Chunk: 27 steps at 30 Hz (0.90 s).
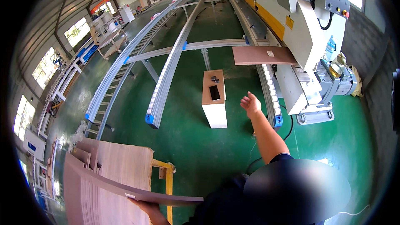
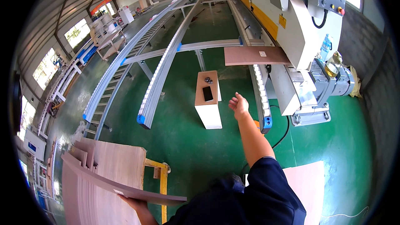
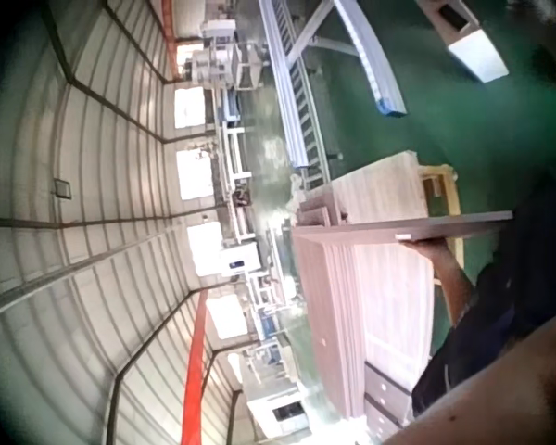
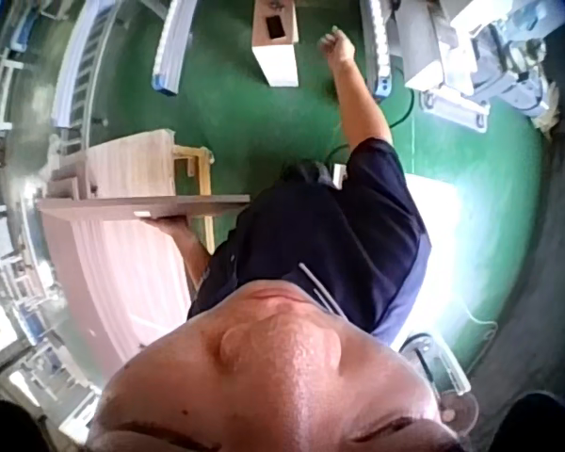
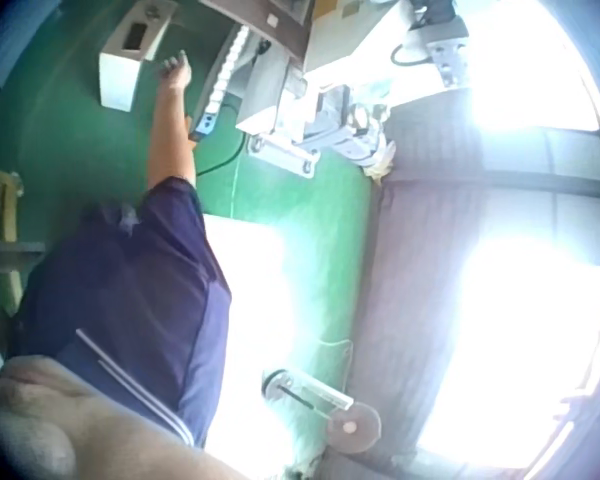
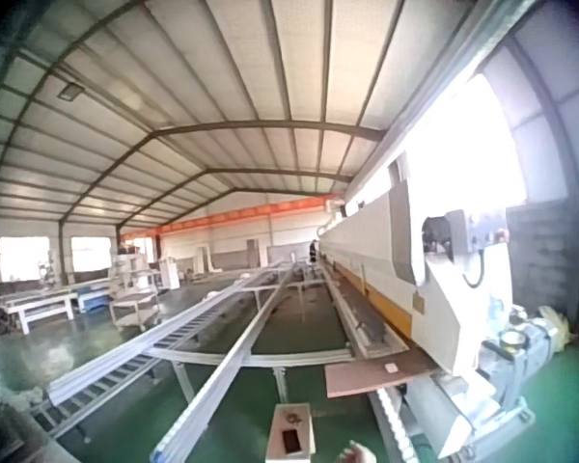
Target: The person picks up wooden panels from a stack one by one and feeds them into a large processing machine.
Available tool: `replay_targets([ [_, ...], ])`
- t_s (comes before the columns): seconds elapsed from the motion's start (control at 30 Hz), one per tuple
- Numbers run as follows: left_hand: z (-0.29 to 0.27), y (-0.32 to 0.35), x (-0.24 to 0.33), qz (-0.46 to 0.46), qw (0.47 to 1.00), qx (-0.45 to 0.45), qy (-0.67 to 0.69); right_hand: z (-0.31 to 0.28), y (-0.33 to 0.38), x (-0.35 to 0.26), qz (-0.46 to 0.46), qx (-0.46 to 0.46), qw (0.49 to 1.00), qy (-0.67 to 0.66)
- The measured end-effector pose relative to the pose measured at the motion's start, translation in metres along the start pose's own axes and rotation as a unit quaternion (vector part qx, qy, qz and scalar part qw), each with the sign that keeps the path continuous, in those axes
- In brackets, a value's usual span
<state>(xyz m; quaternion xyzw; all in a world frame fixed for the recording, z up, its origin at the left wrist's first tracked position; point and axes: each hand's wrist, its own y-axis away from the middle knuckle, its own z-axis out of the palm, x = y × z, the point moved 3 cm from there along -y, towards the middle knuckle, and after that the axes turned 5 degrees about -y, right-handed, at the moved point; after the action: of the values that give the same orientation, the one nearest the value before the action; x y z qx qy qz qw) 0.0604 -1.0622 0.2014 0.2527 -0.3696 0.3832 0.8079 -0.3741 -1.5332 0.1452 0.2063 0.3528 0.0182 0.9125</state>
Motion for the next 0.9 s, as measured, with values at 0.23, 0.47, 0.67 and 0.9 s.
replay_targets([
  [0.23,0.012,0.010,-0.010,0.013,0.998,0.008,-0.059,0.006,-0.051,-0.023,-0.007,0.022,0.997,-0.072],
  [0.47,0.046,0.026,-0.024,0.030,0.989,0.008,-0.145,0.014,-0.074,-0.041,-0.030,-0.010,0.973,-0.229],
  [0.67,0.039,0.020,-0.036,-0.015,0.995,0.009,-0.094,-0.015,-0.072,-0.045,0.013,-0.048,0.957,-0.287],
  [0.9,0.030,0.016,-0.038,-0.083,0.990,0.100,-0.057,-0.042,0.003,-0.044,-0.096,0.010,0.990,-0.101],
])
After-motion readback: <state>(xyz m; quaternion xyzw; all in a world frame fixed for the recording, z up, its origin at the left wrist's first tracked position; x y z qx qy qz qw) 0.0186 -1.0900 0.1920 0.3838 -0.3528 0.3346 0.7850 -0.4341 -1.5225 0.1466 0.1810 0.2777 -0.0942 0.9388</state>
